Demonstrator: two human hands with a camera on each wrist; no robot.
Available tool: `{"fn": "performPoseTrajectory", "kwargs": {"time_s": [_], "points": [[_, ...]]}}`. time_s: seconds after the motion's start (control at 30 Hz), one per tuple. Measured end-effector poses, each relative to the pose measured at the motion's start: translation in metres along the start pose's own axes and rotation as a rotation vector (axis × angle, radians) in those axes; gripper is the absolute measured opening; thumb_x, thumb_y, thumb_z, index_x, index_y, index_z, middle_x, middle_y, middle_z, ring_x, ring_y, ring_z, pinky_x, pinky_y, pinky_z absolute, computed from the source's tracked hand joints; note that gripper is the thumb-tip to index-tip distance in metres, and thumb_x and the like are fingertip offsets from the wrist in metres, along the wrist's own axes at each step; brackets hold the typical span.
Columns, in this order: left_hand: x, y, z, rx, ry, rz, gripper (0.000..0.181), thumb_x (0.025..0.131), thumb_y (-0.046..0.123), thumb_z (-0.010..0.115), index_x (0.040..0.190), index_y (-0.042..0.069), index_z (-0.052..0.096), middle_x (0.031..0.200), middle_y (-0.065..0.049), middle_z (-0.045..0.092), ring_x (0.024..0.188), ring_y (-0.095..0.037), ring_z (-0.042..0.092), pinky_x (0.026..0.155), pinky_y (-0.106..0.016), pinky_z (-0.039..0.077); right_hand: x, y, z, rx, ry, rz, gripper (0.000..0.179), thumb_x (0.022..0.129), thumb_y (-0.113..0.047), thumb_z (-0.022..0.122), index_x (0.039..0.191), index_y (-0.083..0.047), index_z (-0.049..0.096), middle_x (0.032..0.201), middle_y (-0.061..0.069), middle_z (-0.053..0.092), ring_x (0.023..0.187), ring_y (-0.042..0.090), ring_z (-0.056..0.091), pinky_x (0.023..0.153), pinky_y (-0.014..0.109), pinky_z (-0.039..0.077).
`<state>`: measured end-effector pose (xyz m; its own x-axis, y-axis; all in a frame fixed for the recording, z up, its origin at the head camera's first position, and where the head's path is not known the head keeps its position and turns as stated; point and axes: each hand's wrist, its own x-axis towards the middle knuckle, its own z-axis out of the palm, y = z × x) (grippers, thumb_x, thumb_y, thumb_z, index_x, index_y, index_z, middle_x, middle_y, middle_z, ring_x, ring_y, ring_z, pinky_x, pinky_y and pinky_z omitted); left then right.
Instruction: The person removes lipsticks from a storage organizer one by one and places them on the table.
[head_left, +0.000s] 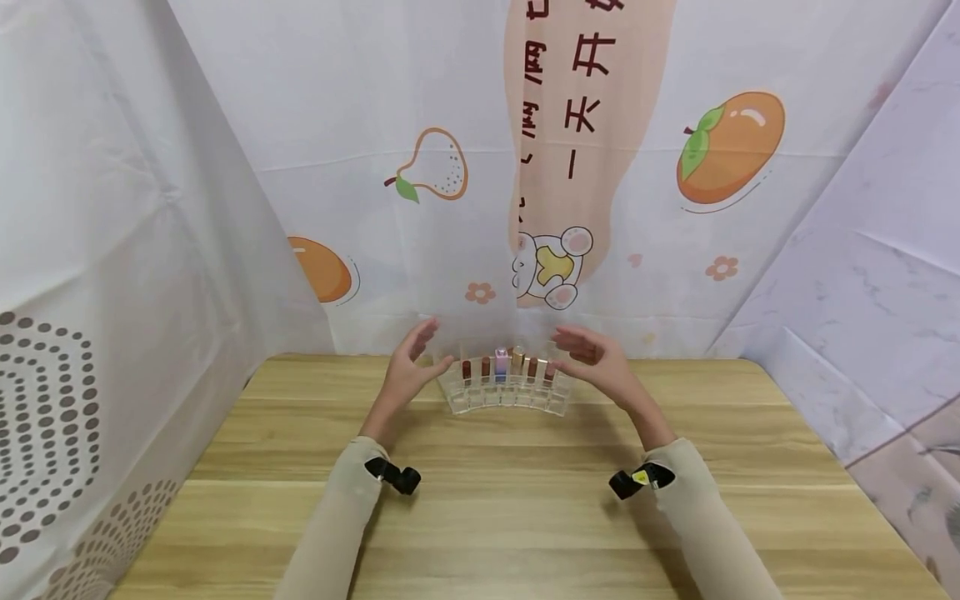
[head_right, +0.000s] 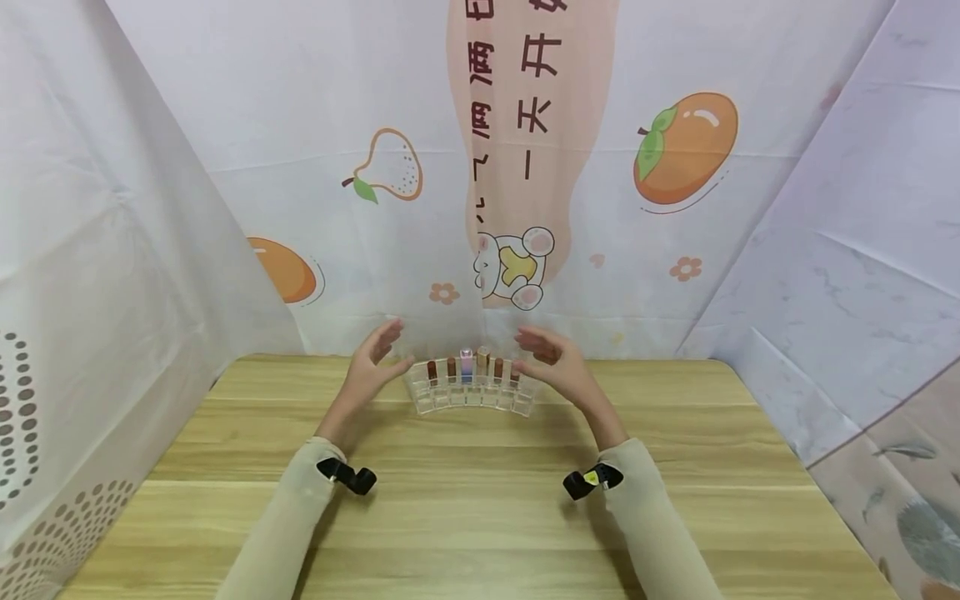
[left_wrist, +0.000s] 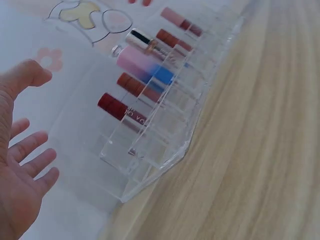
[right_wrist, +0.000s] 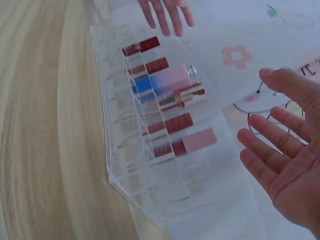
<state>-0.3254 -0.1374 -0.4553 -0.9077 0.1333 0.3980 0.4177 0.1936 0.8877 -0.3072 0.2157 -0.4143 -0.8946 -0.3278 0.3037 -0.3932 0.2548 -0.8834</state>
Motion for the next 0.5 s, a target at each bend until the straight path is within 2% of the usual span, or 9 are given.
{"fn": "performPoseTrajectory", "kwargs": {"time_s": [0.13, 0.27, 0.43, 0.5], "points": [[0.003, -0.01, -0.002, -0.073, 0.002, -0.038, 0.077, 0.089, 0.006, 0.078, 0.155, 0.004, 0.038, 0.156, -0.022, 0.045, 0.146, -0.039, 0.04, 0.124, -0.055, 0.028, 0.003, 0.01, -0.001, 0.039, 0.029, 0.018, 0.054, 0.091, -0.007, 0.076, 0.141, -0.002, 0.058, 0.137, 0.027, 0.062, 0.125, 0.035, 0.064, 0.103, 0.03, 0.054], [0.006, -0.015, -0.003, -0.122, -0.017, -0.058, 0.076, 0.09, 0.001, 0.075, 0.155, -0.002, 0.036, 0.155, -0.028, 0.043, 0.146, -0.046, 0.038, 0.123, -0.061, 0.027, 0.004, 0.019, 0.001, 0.073, 0.042, 0.056, 0.054, 0.091, -0.009, 0.077, 0.14, 0.003, 0.057, 0.136, 0.03, 0.061, 0.121, 0.032, 0.067, 0.094, 0.023, 0.057], [0.005, -0.004, -0.01, -0.165, -0.074, -0.102, 0.072, 0.091, -0.004, 0.072, 0.152, -0.011, 0.035, 0.154, -0.034, 0.04, 0.145, -0.052, 0.036, 0.12, -0.065, 0.028, 0.004, 0.027, 0.005, 0.08, 0.059, 0.082, 0.055, 0.092, -0.009, 0.076, 0.14, 0.007, 0.055, 0.135, 0.032, 0.061, 0.117, 0.032, 0.069, 0.089, 0.02, 0.058], [0.004, -0.001, -0.014, -0.175, -0.103, -0.131, 0.069, 0.091, -0.004, 0.071, 0.15, -0.013, 0.036, 0.154, -0.035, 0.039, 0.144, -0.052, 0.035, 0.12, -0.064, 0.028, 0.004, 0.029, 0.005, 0.08, 0.064, 0.089, 0.055, 0.092, -0.009, 0.076, 0.14, 0.007, 0.055, 0.135, 0.033, 0.061, 0.112, 0.026, 0.071, 0.088, 0.019, 0.058]]}}
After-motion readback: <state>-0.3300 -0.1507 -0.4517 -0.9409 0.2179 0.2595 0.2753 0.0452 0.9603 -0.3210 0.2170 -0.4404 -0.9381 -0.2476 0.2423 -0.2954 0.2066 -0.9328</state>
